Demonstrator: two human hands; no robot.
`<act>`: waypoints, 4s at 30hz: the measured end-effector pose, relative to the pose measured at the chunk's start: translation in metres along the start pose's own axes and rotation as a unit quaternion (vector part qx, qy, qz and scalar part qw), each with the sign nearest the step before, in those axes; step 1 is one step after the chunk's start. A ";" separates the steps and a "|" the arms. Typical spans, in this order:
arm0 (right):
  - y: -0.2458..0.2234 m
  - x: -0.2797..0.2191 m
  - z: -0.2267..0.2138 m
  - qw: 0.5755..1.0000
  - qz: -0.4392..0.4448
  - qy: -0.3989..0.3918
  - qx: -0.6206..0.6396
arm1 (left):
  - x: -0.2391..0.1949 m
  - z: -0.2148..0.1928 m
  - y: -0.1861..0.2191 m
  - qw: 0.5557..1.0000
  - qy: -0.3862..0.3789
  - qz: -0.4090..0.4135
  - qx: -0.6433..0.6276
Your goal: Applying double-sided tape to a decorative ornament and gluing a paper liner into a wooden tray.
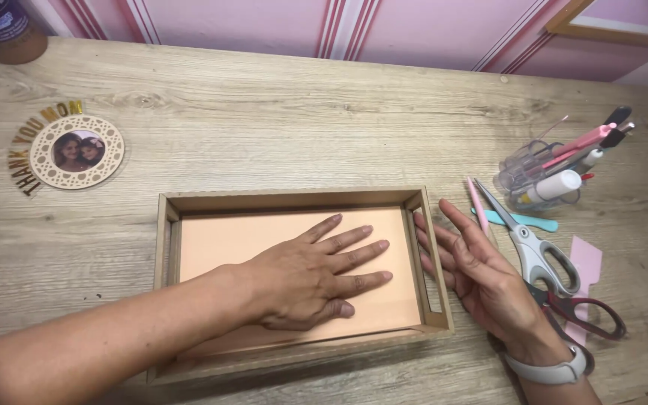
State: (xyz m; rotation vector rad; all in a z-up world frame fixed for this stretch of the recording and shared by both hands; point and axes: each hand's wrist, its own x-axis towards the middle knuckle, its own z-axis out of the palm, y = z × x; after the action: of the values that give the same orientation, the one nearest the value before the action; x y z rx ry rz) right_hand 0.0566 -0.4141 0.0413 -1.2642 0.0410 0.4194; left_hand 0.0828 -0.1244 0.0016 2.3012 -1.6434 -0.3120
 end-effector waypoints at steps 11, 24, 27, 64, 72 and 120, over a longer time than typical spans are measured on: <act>0.000 -0.004 0.007 0.997 -0.028 -0.021 -0.069 | 0.002 0.008 0.003 0.999 0.049 -0.002 0.004; -0.045 0.003 0.098 0.679 -0.265 -0.293 -0.618 | -0.127 -0.107 0.080 0.822 0.283 -0.495 -0.001; -0.015 0.040 0.114 0.530 -0.321 -0.405 -0.672 | -0.132 -0.078 0.087 0.737 0.172 -0.638 -0.143; 0.000 0.060 0.114 0.533 -0.266 -0.455 -0.662 | -0.115 -0.063 0.079 0.687 0.037 -0.724 -0.050; -0.001 0.057 0.119 0.510 -0.314 -0.443 -0.667 | -0.132 -0.087 0.090 0.713 0.102 -0.684 -0.118; -0.045 0.013 0.123 0.642 -0.181 -0.351 -0.657 | -0.128 -0.026 0.072 0.919 0.153 -0.286 0.225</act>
State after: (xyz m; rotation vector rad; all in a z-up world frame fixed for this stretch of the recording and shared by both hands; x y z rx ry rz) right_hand 0.0590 -0.3068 0.1175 -2.3649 -1.4206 0.5727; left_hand -0.0134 -0.0219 0.0523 2.9563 -0.9281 0.3406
